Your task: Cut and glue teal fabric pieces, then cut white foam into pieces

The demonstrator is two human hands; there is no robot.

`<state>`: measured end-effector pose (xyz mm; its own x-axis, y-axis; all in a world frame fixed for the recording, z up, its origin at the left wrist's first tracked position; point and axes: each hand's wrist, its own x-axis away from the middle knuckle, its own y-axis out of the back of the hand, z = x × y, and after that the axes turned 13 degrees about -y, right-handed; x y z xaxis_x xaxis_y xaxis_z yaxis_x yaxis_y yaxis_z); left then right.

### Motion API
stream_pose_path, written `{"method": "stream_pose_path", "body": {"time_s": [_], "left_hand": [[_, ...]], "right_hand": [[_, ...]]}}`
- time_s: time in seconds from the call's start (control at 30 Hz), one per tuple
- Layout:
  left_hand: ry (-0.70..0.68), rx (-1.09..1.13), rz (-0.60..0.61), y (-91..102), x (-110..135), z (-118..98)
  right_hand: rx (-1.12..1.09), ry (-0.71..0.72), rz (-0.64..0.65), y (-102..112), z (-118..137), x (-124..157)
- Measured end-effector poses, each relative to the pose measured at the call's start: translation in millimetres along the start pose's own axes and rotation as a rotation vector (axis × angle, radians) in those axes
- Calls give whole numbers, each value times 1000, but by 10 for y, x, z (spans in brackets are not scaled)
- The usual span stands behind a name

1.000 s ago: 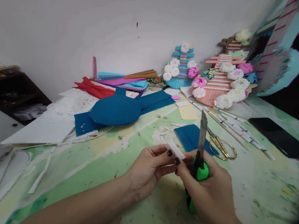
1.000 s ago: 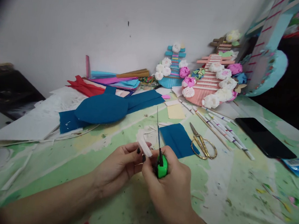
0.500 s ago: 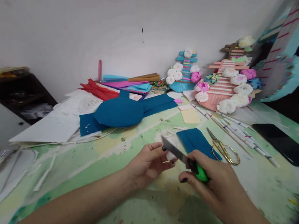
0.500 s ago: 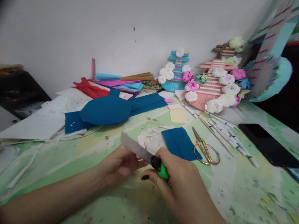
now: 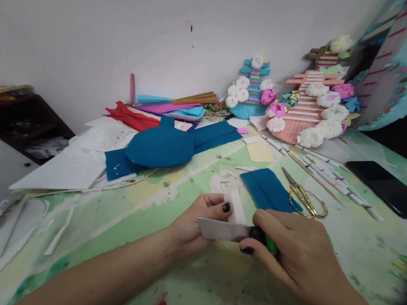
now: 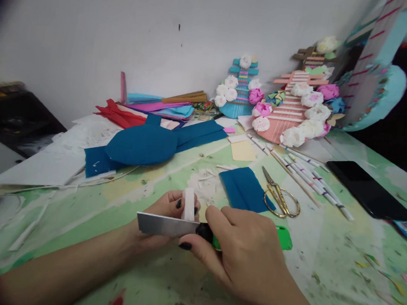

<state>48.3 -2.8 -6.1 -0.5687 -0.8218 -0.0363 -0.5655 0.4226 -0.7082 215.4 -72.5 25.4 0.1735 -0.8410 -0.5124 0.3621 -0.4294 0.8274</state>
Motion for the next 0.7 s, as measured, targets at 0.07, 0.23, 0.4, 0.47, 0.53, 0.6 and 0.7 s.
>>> {"method": "stream_pose_path", "body": {"time_s": [0.07,0.23,0.4,0.47,0.53,0.6,0.7], "left_hand": [[5,-3,-10,13,2,4],[2,-25,-37,38,8,15],[-7,21,-34,4,16,11],[-6,44,-18,-11,18,5],[-4,64,-17,-15,18,2],[-4,77,-12,-8,14,2],[-16,85,3,4,8,6]], "right_hand": [[10,0,-11,-4,6,2],[18,0,-35,-5,9,3],[27,-8,-40,-13,-5,5],[28,-10,-34,-21,-13,6],[31,-15,-30,-25,-20,7],[33,-12,-27,-25,-25,7],[33,-9,-15,-20,-31,5]]}}
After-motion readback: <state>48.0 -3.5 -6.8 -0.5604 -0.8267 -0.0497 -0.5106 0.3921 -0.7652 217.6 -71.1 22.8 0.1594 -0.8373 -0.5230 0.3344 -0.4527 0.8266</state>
